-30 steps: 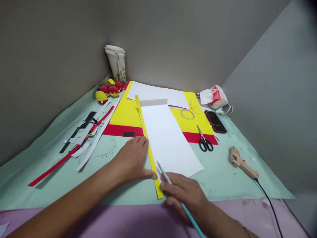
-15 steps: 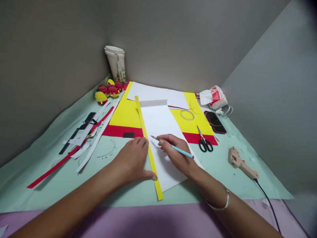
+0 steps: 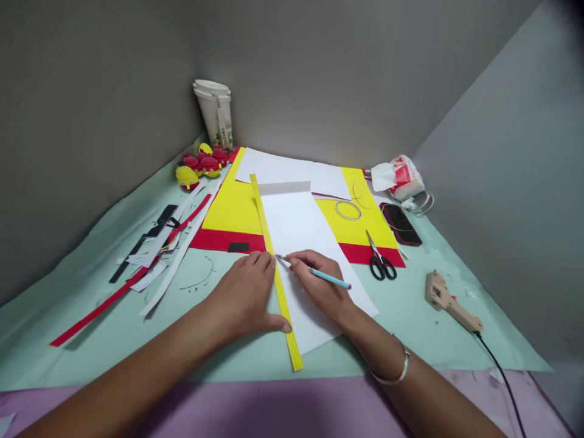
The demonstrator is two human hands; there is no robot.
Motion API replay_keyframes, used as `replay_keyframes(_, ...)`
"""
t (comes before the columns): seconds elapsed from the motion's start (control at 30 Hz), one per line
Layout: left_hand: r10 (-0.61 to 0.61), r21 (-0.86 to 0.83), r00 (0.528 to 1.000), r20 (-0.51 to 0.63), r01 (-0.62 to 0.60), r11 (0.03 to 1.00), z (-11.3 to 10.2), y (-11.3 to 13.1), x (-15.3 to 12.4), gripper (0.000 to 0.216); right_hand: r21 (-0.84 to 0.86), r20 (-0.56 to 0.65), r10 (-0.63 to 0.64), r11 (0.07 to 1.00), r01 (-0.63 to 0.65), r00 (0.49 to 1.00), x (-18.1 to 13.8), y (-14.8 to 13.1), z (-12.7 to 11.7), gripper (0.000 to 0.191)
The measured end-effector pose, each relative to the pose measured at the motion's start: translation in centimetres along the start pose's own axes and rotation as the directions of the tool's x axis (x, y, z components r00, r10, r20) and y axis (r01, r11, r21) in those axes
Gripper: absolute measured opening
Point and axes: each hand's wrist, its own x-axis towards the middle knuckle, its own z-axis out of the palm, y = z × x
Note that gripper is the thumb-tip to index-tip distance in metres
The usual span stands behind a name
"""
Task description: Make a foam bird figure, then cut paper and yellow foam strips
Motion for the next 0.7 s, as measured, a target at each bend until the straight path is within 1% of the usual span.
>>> replay_keyframes(0.17, -0.001, 0.030, 1.000, 0.016, 0.001, 1.000, -0.17, 0.06, -0.05, 0.101, -0.030, 0.013, -0.042, 0.999, 0.042, 0.999, -0.05, 0.17, 0.12, 0.017)
replay_keyframes(0.33, -0.001, 0.023, 1.000, 0.002, 0.001, 1.000, -0.16, 0.10, -0.12, 0.102, -0.048, 0.007, -0.068, 0.996, 0.069, 0.998, -0.08, 0.27, 0.22, 0.017)
replay_keyframes(0.7, -0.005, 0.022, 1.000, -0.010, 0.005, 1.000, 0.13, 0.01, -0.10, 0.100, -0.068, 0.004, -0.066, 0.995, 0.066, 0.998, -0.10, 0.08, 0.25, 0.018)
